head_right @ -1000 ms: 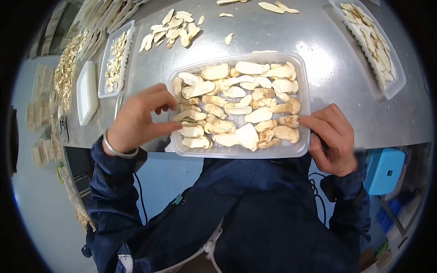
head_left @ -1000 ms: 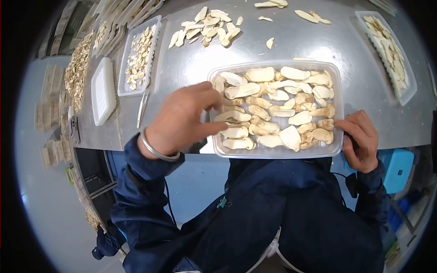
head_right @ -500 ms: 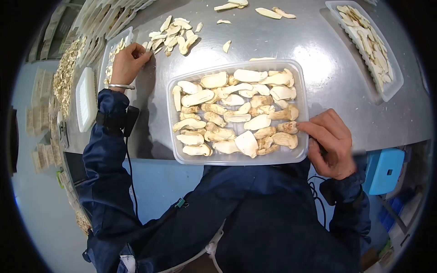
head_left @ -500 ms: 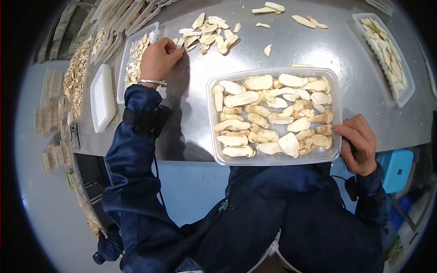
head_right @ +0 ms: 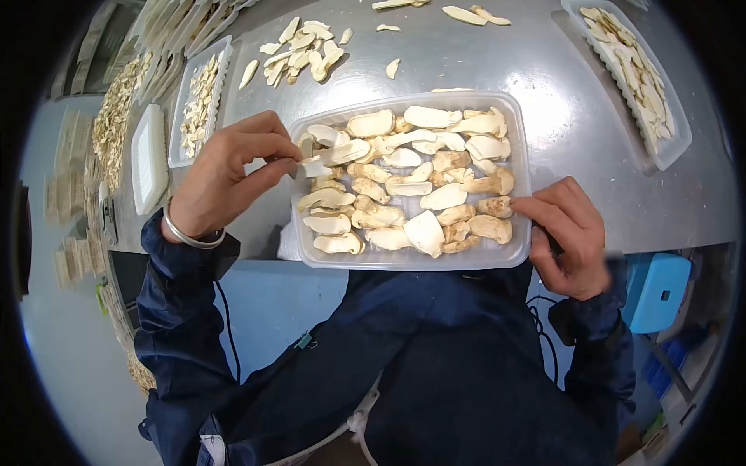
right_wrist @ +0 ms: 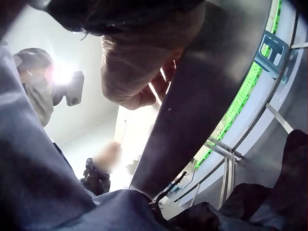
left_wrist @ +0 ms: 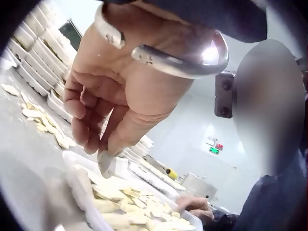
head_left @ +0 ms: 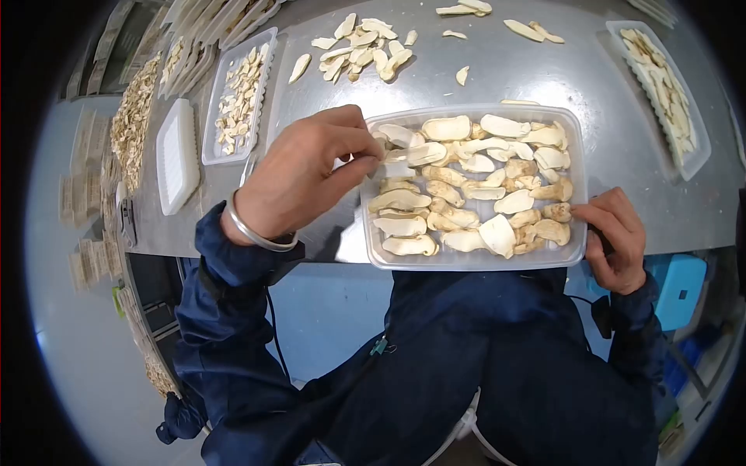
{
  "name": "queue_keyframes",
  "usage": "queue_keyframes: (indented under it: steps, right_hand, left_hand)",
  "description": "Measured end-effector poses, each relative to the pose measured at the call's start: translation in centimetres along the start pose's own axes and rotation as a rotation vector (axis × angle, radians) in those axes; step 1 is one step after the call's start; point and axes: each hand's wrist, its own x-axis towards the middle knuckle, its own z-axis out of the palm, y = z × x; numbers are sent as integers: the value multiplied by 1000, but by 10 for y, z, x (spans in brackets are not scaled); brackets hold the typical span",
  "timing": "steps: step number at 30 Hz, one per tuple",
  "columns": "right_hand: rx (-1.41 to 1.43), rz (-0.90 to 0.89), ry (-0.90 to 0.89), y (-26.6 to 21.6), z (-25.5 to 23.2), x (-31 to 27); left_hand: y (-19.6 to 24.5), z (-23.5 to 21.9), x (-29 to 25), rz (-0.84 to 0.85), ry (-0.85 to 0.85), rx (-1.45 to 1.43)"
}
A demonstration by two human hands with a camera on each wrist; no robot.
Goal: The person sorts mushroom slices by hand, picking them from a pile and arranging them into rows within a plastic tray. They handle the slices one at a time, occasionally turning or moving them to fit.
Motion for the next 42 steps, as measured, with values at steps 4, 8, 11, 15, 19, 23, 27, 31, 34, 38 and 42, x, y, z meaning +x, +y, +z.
queue_keyframes:
  steps: [4,8,11,15,19,23,27,31,34,38,42]
  right_hand:
    - [-5,-4,9,0,-1,-1]
    - [-1,4,7,-1,-1,0]
    - [1,-5,4,0,-1,0]
    - [2,-7,2,0,-2,0]
    - [3,-5,-3,-1,-1,1]
    - [12,-1,0,1,-2,0]
    - [16,20,-6,1,-1,-1]
    - [18,9,-5,1,-1,0]
    - [2,22,1,0,-2,-1]
    - [5,32,-27,-1,-3,-1]
    - [3,0,-5,0,-3,0]
  left_hand:
    - [3,7,8,57,-67,87]
    - [0,10,9,47,-101,138]
    - [-1,13,9,5,-88,143]
    - [-11,11,15,-42,144,135]
    - [-99,-25,34,-212,566,313]
    - [-162,-34,46,-369,441,373]
    - [-171,-30,51,-420,425,369]
    - [-168,-28,45,-301,568,482]
    - [-122,-33,32,-278,551,157]
    - [-9,-4,28,-14,281,-93]
    - [29,26,37,-46,68,-249]
